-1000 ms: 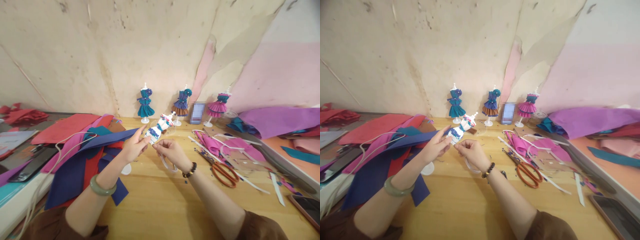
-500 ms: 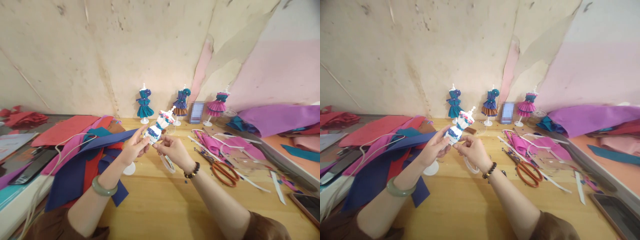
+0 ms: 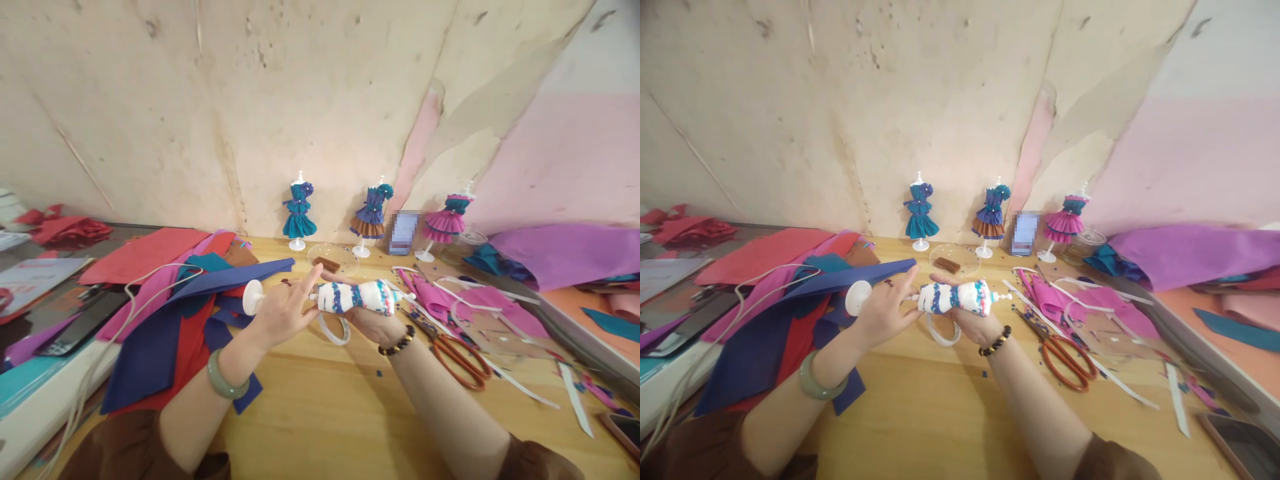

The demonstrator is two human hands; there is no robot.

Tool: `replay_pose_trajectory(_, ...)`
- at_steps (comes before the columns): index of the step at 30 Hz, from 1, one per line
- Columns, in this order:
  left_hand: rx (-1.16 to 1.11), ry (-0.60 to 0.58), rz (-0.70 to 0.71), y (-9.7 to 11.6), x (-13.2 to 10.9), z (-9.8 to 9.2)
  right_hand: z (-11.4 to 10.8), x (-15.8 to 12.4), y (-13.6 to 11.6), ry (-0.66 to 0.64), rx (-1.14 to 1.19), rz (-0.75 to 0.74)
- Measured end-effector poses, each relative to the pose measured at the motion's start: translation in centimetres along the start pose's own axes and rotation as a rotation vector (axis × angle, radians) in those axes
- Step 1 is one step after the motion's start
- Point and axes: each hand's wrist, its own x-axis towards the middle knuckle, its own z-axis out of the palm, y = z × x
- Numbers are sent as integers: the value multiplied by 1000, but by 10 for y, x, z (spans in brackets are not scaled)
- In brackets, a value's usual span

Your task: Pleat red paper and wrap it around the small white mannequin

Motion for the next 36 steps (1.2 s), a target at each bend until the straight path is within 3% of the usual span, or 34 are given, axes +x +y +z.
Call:
replay_pose_trajectory(4,19,1,22,-1,-2,2,-3,-3,-2,-9,-46,-52)
replay_pose_trajectory(10,-136,47,-62,1,-5,4,-2,-5,-5,26,-73,-61)
replay_pose_trajectory(14,-432,49,-267,2,-3,5,-2,2,-1,115,-137,-23)
replay_pose_trajectory(18,-861,97,-533,-2,5,6,-2,3,-5,54,-208,-1)
replay_pose_trajectory(21,-1039,139,-642,-5,10,5,-1,0,-10,45,-254,5)
replay_pose_trajectory(31,-1249,59,-797,-4,14,11,11,-3,-11,157,-441,-17)
replay_pose_trajectory(36,-1319,31,-806,0,14,13,13,-1,-4,216,-498,-107)
